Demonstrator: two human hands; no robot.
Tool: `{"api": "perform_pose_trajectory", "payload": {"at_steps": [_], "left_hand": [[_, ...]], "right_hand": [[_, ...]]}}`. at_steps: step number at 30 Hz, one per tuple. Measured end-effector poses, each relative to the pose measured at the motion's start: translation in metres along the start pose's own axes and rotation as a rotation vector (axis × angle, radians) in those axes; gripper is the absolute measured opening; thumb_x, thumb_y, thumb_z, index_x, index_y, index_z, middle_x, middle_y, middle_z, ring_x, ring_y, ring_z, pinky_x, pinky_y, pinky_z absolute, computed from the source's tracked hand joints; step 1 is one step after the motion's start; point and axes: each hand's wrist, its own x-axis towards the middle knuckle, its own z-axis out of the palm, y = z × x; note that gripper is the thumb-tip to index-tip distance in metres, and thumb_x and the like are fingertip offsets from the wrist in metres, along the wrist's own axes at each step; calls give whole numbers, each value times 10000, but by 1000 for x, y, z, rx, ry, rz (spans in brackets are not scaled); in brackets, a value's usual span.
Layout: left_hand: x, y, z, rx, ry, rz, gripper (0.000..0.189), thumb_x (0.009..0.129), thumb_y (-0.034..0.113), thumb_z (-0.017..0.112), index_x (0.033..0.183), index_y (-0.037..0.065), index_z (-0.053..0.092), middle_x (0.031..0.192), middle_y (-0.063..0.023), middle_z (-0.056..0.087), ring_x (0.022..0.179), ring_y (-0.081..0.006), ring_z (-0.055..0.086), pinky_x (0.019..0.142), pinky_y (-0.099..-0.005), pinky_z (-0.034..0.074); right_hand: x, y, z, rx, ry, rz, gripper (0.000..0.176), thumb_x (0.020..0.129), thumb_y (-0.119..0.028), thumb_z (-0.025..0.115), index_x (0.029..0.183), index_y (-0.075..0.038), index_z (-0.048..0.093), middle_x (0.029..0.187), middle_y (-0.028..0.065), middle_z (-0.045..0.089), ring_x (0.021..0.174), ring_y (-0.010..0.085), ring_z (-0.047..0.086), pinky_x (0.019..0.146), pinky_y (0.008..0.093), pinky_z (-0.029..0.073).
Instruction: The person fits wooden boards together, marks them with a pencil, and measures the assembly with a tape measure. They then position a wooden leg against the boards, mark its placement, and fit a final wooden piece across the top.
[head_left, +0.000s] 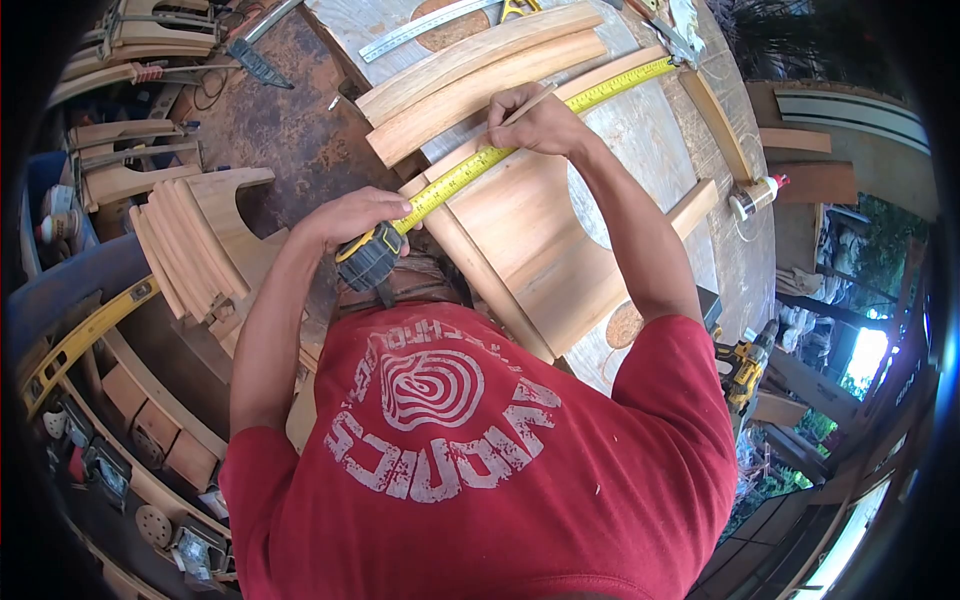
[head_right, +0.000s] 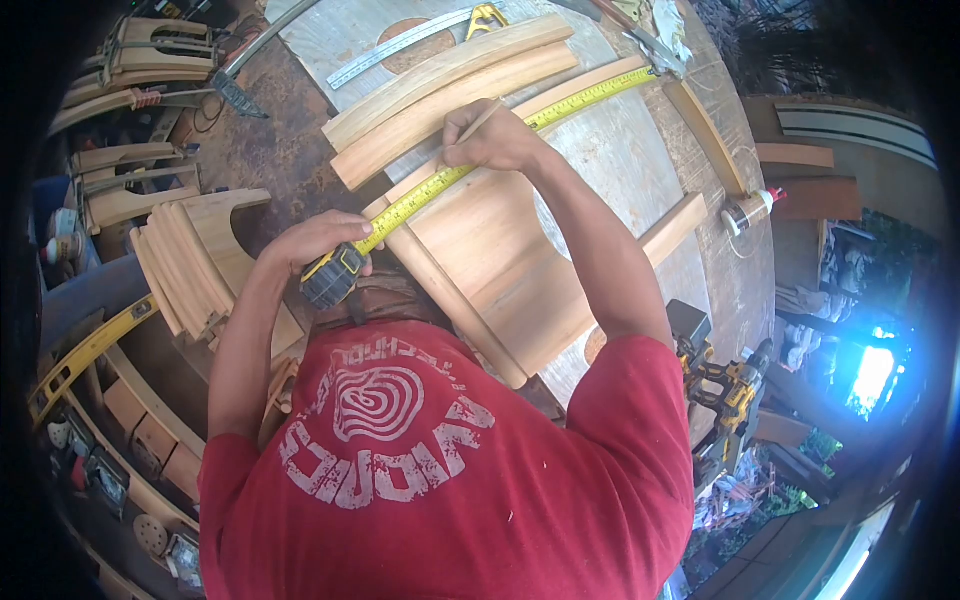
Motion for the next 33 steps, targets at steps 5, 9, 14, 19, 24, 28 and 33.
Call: {"api": "perform_pose_trajectory", "payload": {"at_steps": [5,9,14,19,24,28,33], "left_hand": [[-1,1,0,10,1,-2,415,1036,349,546,1147,-34,663,872,-148,724,740,-165,713,642,-282,580],[-1,1,2,-6,16,-3,410,1032,335,556,1148,-43,664,879,-145,719,760,-172,726,650,-281,582],[0,1,0,0,-3,-5,402,1034,321,553,1147,-48,664,882,-152,723,756,-175,726,658,-282,583],[-1,2,0,2,0,-10,413,1040,332,544,1148,-47,666,886,-155,726,746,-172,715,669,-294,575],[-7,6,17,45,83,-26,431,1037,363,554,1149,-36,673,864,-118,714,769,-161,695,704,-305,555],[-3,1,47,256,-27,151,415,1008,368,614,1174,-9,662,932,-69,689,865,-133,633,767,-328,510],[-4,-4,108,487,63,236,807,803,440,785,1362,-77,516,1297,-255,589,1230,-336,560,1042,-408,439]], "right_hand": [[-1,1,1,-13,22,-28,144,745,-72,790,683,-71,660,653,-36,615,626,70,538,579,262,439],[-1,0,-1,-2,9,-18,138,739,-73,788,681,-71,663,657,-34,617,633,71,540,588,260,441],[1,4,0,13,5,-36,133,739,-76,781,679,-66,663,664,-27,625,642,75,544,598,262,447],[-2,0,-3,130,68,-32,132,772,-86,779,708,-57,666,707,-4,656,680,82,588,638,261,474],[-12,25,-5,368,260,-55,138,845,-131,762,796,-49,662,811,59,717,810,160,694,758,329,553],[-67,15,2,889,505,-454,105,863,-83,739,856,-40,644,884,100,682,826,228,680,796,392,575],[-169,20,15,935,554,-700,51,924,-110,657,932,-94,609,906,75,588,846,208,582,828,457,553]]}}
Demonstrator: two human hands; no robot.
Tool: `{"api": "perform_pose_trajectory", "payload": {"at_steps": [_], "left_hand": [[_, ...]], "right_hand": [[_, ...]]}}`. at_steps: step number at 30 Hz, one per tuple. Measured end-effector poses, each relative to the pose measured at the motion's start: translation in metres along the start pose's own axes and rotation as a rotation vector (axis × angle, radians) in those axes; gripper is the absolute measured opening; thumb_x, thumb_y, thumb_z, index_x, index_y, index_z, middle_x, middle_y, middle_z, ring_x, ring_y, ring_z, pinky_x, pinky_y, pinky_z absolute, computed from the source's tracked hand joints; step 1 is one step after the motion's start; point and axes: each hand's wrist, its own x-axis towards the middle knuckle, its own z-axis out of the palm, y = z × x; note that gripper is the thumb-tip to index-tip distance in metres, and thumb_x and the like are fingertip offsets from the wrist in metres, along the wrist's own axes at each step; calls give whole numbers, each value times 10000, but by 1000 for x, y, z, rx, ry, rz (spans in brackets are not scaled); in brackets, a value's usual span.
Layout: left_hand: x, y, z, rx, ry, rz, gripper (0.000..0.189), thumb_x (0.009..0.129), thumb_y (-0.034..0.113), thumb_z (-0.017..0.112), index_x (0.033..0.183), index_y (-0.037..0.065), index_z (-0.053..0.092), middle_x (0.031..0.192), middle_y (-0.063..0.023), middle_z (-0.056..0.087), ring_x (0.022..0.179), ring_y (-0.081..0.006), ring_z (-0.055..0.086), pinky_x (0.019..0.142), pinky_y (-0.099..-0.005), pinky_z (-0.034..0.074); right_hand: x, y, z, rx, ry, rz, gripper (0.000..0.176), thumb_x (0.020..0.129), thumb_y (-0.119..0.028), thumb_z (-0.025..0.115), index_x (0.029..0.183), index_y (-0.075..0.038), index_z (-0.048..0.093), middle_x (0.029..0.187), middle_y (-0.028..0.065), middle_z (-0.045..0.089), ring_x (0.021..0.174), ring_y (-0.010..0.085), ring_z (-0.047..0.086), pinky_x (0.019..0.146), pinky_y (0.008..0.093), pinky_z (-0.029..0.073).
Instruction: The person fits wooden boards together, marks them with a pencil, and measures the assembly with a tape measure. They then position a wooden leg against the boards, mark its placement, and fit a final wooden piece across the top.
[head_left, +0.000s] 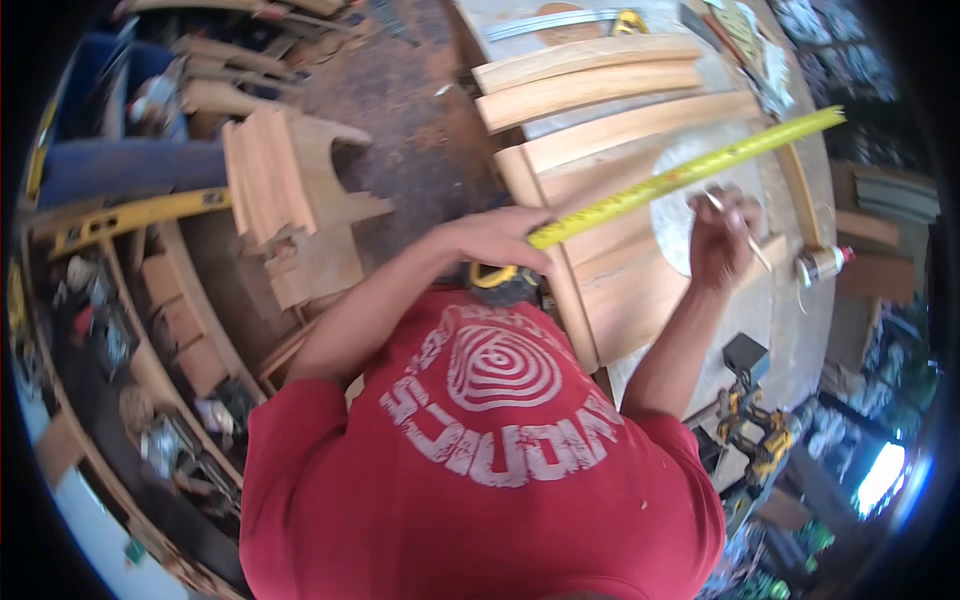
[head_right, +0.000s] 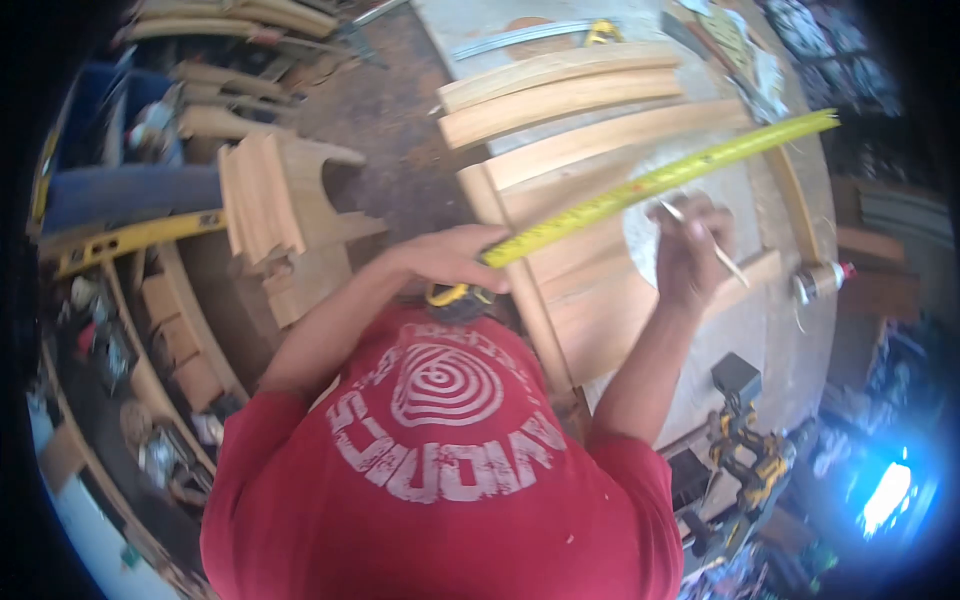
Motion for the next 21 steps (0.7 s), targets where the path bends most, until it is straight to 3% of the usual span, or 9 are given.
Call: {"api": "perform_pose_trajectory", "payload": {"at_steps": [2,4,7,10,13,19,21], "left_hand": [[-7,11,23,-81,5,5,705,793,386,769,1299,-52,550,1194,-234,616,1115,-310,597,926,-427,473],[-12,14,48,-109,71,27,620,789,363,769,1209,-50,575,1154,-228,626,1080,-295,613,917,-410,478],[-15,14,83,-15,215,62,594,791,336,762,1199,-52,572,1109,-210,635,1040,-275,626,892,-389,485],[-21,31,108,49,168,-43,732,768,324,745,1336,-82,526,1249,-261,632,1154,-321,630,977,-391,490],[-23,33,143,-3,241,-11,626,799,265,740,1311,-37,545,1119,-185,645,1039,-238,632,907,-358,496],[-25,37,199,-129,299,-19,632,823,184,715,1385,-11,500,1126,-145,650,1022,-182,634,892,-329,510],[-30,47,213,-140,291,-72,722,822,221,726,1423,-62,442,1196,-205,612,1130,-259,607,959,-357,490]], "right_hand": [[-33,-9,-2,14,30,10,64,944,-111,654,913,-90,603,902,75,585,848,208,574,811,442,539],[-65,-13,-12,51,49,35,60,942,-92,649,910,-84,599,911,78,593,852,206,573,808,436,540],[-107,-22,-19,54,139,61,64,936,-81,649,907,-67,593,913,85,599,836,204,582,803,440,543],[-139,-37,-21,57,160,59,54,929,-66,644,911,-53,595,907,96,600,815,211,598,792,445,550],[-163,-49,-25,54,200,71,56,929,-60,634,919,-23,594,905,115,603,803,224,618,776,431,561],[-203,-61,-46,45,284,87,75,942,-69,610,942,6,608,914,143,625,810,245,648,775,419,563],[-216,-67,-45,89,322,95,102,942,-90,617,938,12,605,921,144,627,811,249,650,778,423,562]]}}
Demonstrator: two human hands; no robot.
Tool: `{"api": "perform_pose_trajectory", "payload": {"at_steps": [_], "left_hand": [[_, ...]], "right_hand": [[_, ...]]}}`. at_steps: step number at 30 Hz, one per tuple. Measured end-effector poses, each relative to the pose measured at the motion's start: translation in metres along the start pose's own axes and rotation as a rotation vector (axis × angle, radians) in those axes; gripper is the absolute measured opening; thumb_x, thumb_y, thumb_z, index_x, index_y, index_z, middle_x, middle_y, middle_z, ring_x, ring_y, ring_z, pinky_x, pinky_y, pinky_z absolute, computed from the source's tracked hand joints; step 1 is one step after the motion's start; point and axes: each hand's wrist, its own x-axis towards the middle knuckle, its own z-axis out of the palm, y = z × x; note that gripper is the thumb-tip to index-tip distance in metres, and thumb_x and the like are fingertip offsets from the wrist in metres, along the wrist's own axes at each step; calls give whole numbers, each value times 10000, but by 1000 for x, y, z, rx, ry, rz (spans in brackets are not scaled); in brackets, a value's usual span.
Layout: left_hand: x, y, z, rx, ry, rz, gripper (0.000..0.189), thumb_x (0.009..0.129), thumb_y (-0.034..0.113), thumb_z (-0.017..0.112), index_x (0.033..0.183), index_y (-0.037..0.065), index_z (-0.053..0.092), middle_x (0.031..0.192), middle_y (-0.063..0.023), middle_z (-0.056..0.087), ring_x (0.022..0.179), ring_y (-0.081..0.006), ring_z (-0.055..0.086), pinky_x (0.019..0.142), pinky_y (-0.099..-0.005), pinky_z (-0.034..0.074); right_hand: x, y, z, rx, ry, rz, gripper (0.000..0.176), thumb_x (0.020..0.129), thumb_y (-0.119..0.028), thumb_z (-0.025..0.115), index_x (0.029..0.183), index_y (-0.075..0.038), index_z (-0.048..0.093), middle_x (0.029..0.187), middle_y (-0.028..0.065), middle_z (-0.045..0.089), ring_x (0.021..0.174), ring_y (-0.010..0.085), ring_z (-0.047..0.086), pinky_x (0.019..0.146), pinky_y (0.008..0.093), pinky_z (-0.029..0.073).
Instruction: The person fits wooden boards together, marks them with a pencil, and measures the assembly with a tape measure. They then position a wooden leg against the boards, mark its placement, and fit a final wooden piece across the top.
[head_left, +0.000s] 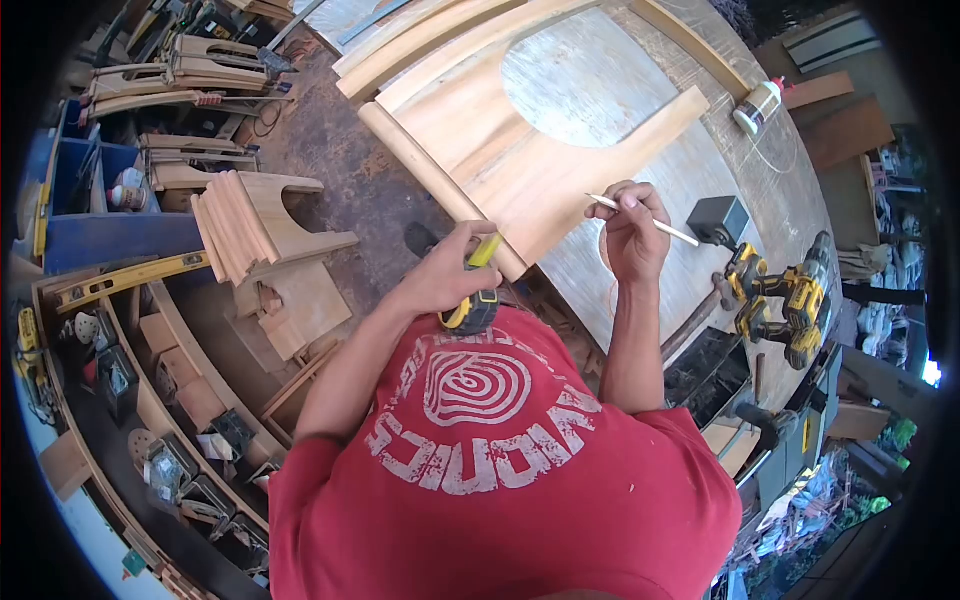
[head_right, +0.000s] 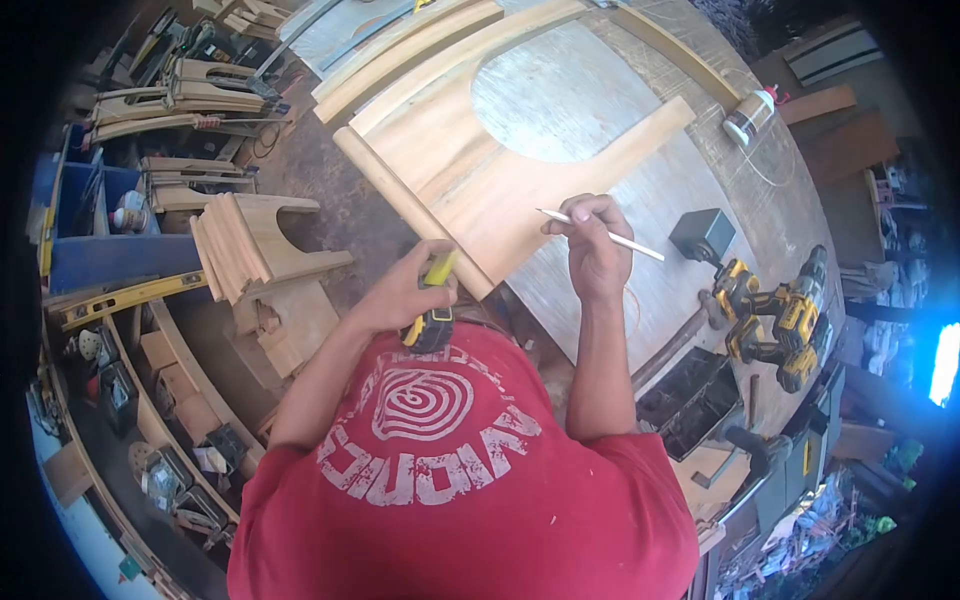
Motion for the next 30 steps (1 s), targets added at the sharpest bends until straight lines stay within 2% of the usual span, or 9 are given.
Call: {"api": "perform_pose_trajectory", "payload": {"at_steps": [5,8,11,14,17,20,21,26,30], "left_hand": [[10,-8,36,-112,49,-12,785,850,260,746,1453,-98,393,1189,-238,588,1202,-278,568,1003,-353,467],[49,-17,77,-184,112,5,813,884,306,756,1457,-124,371,1200,-259,586,1164,-268,583,981,-342,482],[87,9,124,-324,102,-96,740,917,328,724,1455,-77,417,1229,-199,589,1104,-227,589,924,-332,489],[131,6,174,-347,159,-93,698,935,286,675,1432,-118,397,1326,-231,567,1193,-254,573,996,-337,477],[150,8,189,-385,-105,-12,601,977,275,615,1422,-67,403,1458,-258,496,1330,-295,529,1084,-371,438],[140,30,189,-501,-447,-190,563,1007,303,605,1482,79,403,1395,-190,561,1314,-262,559,1085,-388,440],[139,30,191,-401,-545,-63,647,991,351,632,1512,58,385,1410,-214,555,1337,-295,543,1123,-388,405],[126,5,168,392,-166,507,673,936,350,698,1481,22,478,1379,-206,603,1193,-236,633,984,-321,502],[77,44,87,118,-78,387,525,913,186,716,1390,18,579,1255,-169,682,1015,-179,692,877,-294,544]], "right_hand": [[-35,-7,-12,-61,209,86,171,942,-160,590,943,8,617,900,136,646,792,241,640,773,378,528],[-54,-12,-31,-435,234,68,241,954,-208,563,987,18,644,849,111,647,779,216,630,771,343,497],[-76,-22,-35,-891,355,255,312,964,-229,557,1083,37,666,837,129,665,822,253,654,808,357,491],[-97,-30,-36,-1172,416,161,432,968,-313,606,1200,46,661,934,216,692,944,375,674,904,424,491],[-120,-30,-53,-1363,494,215,666,875,-423,748,1323,43,587,1155,270,645,1107,397,629,973,449,477],[-127,-29,-49,-1504,576,345,946,779,-464,835,1471,37,428,1338,295,543,1236,415,560,1028,471,455],[-128,-23,-50,-1524,603,313,950,774,-450,839,1472,42,422,1330,296,539,1224,425,561,1025,477,456],[-117,15,-75,-1541,804,93,938,791,-436,824,1478,44,403,1351,307,494,1222,467,542,1024,508,454],[-82,10,-67,-1531,836,29,833,822,-404,800,1474,-25,447,1347,273,504,1214,454,553,1019,510,458]]}}
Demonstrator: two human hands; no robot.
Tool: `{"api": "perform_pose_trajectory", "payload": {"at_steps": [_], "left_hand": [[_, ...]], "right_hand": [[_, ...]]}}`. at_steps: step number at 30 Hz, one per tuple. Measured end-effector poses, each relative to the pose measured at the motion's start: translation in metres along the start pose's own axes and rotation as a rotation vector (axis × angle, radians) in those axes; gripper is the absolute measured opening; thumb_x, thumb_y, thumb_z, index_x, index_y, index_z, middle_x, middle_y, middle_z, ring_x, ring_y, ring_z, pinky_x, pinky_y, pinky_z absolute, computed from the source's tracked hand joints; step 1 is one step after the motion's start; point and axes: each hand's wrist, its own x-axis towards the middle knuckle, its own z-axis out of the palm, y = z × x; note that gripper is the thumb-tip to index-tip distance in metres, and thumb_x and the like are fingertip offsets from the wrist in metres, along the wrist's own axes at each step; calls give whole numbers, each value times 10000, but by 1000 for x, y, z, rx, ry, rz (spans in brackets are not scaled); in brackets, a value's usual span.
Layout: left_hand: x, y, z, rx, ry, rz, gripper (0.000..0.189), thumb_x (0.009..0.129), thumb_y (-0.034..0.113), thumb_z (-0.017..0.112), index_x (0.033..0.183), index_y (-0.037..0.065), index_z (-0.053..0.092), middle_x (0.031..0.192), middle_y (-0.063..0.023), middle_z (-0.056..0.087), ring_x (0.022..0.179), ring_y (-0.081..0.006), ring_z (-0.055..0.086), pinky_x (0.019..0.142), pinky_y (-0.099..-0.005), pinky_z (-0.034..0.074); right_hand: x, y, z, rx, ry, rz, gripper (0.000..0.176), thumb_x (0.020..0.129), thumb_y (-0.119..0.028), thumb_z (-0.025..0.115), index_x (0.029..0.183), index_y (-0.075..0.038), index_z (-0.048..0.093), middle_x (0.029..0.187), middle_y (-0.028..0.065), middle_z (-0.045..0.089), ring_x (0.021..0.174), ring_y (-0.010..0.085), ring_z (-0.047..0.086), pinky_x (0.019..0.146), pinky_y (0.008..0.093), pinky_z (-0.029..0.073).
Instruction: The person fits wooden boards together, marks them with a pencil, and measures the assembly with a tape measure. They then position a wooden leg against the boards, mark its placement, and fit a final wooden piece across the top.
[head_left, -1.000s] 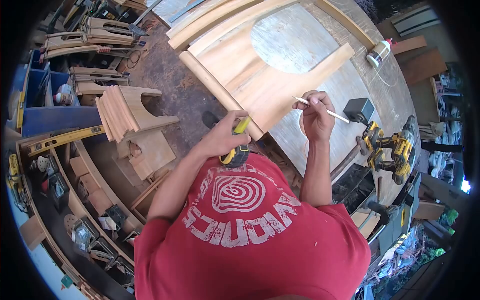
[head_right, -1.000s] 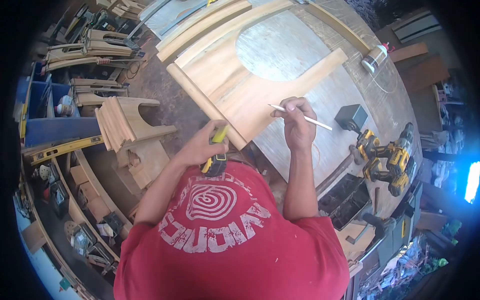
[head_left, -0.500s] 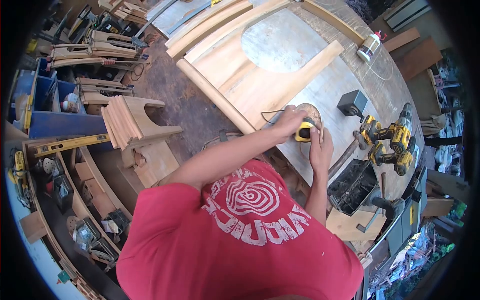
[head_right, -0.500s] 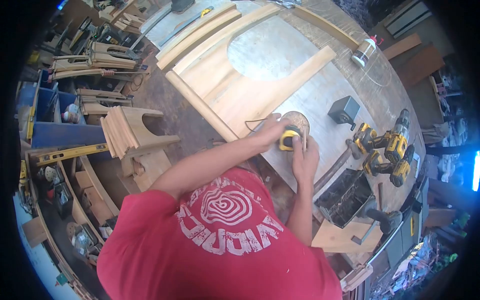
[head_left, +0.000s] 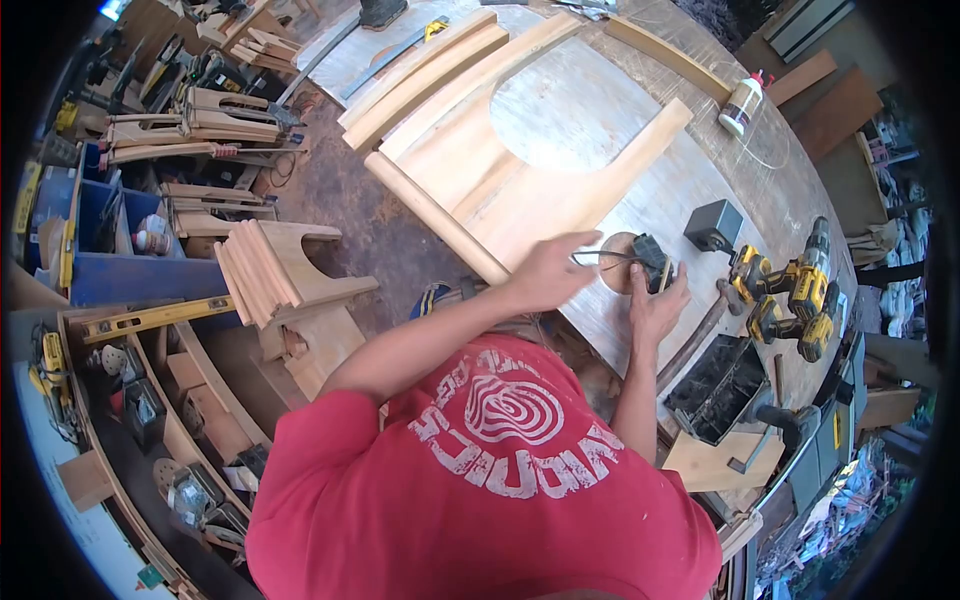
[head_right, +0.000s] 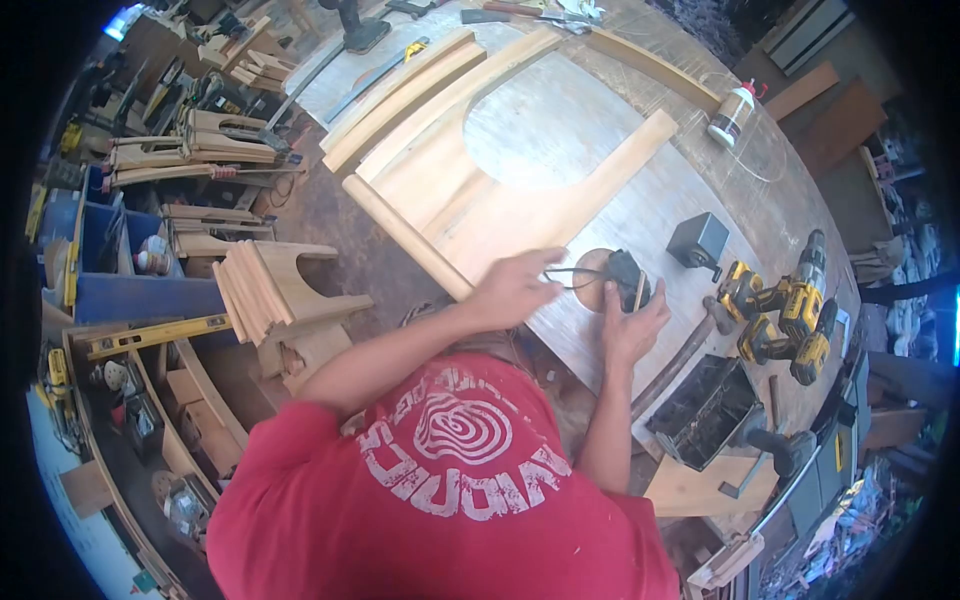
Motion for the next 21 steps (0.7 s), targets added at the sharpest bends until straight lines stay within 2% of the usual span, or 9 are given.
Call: {"api": "perform_pose_trajectory", "payload": {"at_steps": [3,5,6,9,12,14,17,18,21], "left_hand": [[-13,-13,-66,-50,228,-56,426,911,116,705,1320,21,634,1197,-122,708,995,-144,680,873,-283,540],[-9,-35,-118,50,516,162,304,894,90,690,1191,23,689,1179,-168,716,1006,-214,708,886,-308,547],[-10,-42,-152,199,584,155,298,889,88,692,1180,24,694,1185,-168,713,1036,-235,700,910,-325,540],[-9,-58,-246,536,712,139,304,874,122,693,1165,33,708,1194,-164,709,1080,-320,677,994,-396,507],[15,-96,-322,869,602,136,356,862,183,703,1184,33,702,1226,-176,672,1147,-356,621,1027,-439,472],[28,-112,-337,1047,509,74,418,850,222,720,1225,41,687,1251,-189,644,1131,-378,602,1012,-461,469],[58,-112,-352,1205,406,68,574,828,277,750,1333,42,612,1337,-198,556,1152,-391,540,985,-492,450],[62,-116,-353,1237,399,111,601,827,283,752,1355,43,594,1357,-196,543,1164,-388,531,987,-497,443],[68,-120,-362,1255,347,139,671,826,310,759,1407,52,546,1428,-183,479,1214,-373,486,990,-511,421]], "right_hand": [[15,-3,8,-28,-8,-79,711,805,-347,812,1426,-138,534,1325,231,506,1150,439,594,962,504,498],[17,-6,12,-86,17,-133,671,792,-305,816,1398,-169,562,1320,213,502,1112,436,614,919,504,523],[17,-4,19,-89,108,-168,614,785,-229,803,1361,-198,593,1317,187,498,1052,424,641,863,506,547],[5,-15,24,-198,107,-191,591,792,-185,784,1353,-215,600,1305,188,501,1025,420,650,846,508,552],[6,-30,25,-301,169,-96,621,780,-170,793,1363,-284,610,1329,180,477,1046,406,645,845,484,559],[1,-18,21,-440,299,-90,658,780,-142,760,1391,-322,595,1340,183,462,1047,405,641,834,475,566],[-5,-8,11,-579,255,165,679,800,-109,681,1425,-345,561,1333,196,465,1047,414,639,840,482,562],[-13,-17,6,-607,150,229,697,805,-116,627,1464,-316,519,1321,216,468,1054,423,640,852,491,556],[-43,-18,10,-714,88,279,693,787,-187,667,1462,-168,515,1369,240,446,1005,428,663,843,485,560]]}}
